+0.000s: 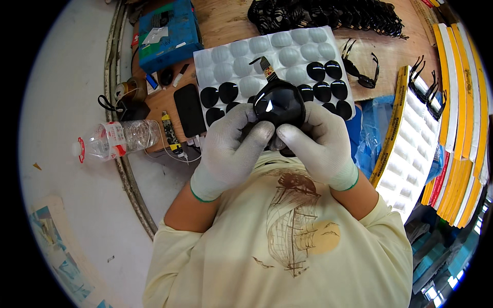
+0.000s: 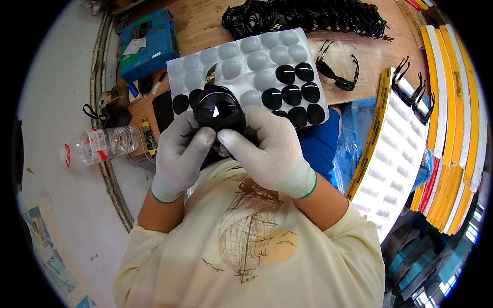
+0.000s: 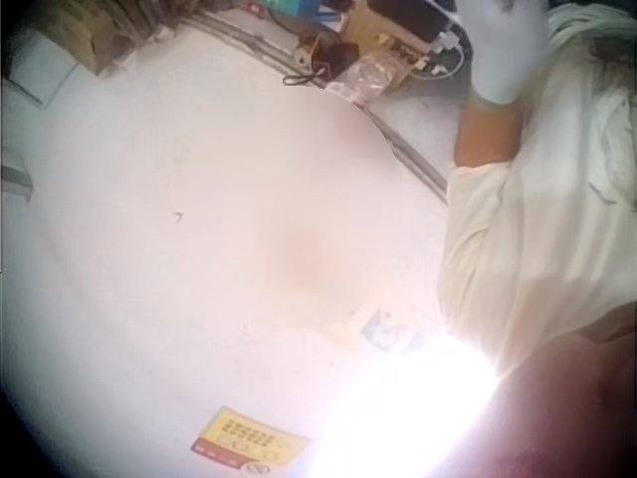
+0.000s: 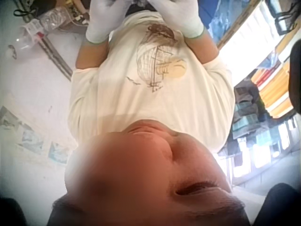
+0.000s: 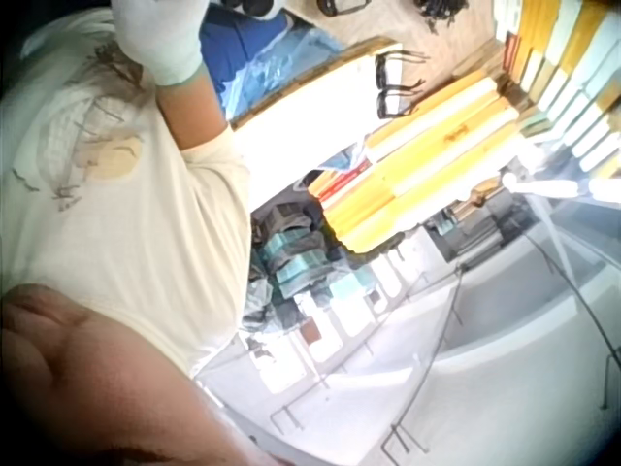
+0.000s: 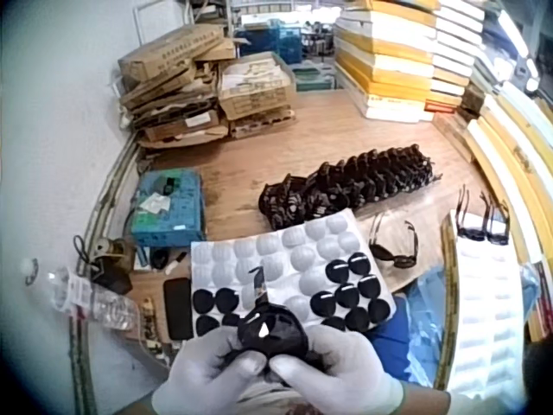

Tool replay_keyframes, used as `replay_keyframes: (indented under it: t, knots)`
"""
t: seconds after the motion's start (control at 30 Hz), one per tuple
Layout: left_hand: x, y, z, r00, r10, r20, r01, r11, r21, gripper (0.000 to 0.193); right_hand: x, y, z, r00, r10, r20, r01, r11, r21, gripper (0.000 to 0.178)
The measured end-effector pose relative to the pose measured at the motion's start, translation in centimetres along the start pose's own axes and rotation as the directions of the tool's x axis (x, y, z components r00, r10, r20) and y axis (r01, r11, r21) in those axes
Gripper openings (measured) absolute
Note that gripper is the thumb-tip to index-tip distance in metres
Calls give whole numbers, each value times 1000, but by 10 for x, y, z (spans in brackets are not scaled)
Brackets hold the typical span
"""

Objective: The person assembles sunglasses by inserting lenses into frames and attaching tags. They handle multiple units one at a time, placing finished pairs on the table.

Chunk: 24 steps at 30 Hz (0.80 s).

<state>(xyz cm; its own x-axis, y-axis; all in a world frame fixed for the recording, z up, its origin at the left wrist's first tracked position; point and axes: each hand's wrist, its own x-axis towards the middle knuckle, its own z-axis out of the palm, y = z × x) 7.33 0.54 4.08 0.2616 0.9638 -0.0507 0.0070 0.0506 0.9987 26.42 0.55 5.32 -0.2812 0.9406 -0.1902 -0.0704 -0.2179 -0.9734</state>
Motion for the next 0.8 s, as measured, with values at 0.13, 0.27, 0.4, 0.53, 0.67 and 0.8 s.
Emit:
replay_keyframes:
  t: [0.13,0.27,0.4,0.53,0.67,0.8]
  knots:
    - [1,8,2,1000,-10,-21,10,1000,17,19,-1,-5,4,998,-46,-48,43,997,-64,16]
    - [1,6,6,999,-11,-49,14,997,70,22,1,-1,9,987,-99,-128,74,979,-189,17]
    - [0,1,2,1000,18,14,-20,990,136,21,-5,-7,10,963,-247,-105,183,891,-415,17]
    - [-2,2,5,994,113,-2,-112,992,62,20,-11,-7,11,938,-337,-86,238,802,-547,22]
    - [-2,2,6,996,80,-30,-79,996,30,20,-9,-6,3,950,-313,-12,244,765,-596,22]
    - [-5,3,1,999,-34,-36,28,986,-164,18,-6,-3,-10,987,-104,125,94,992,86,53]
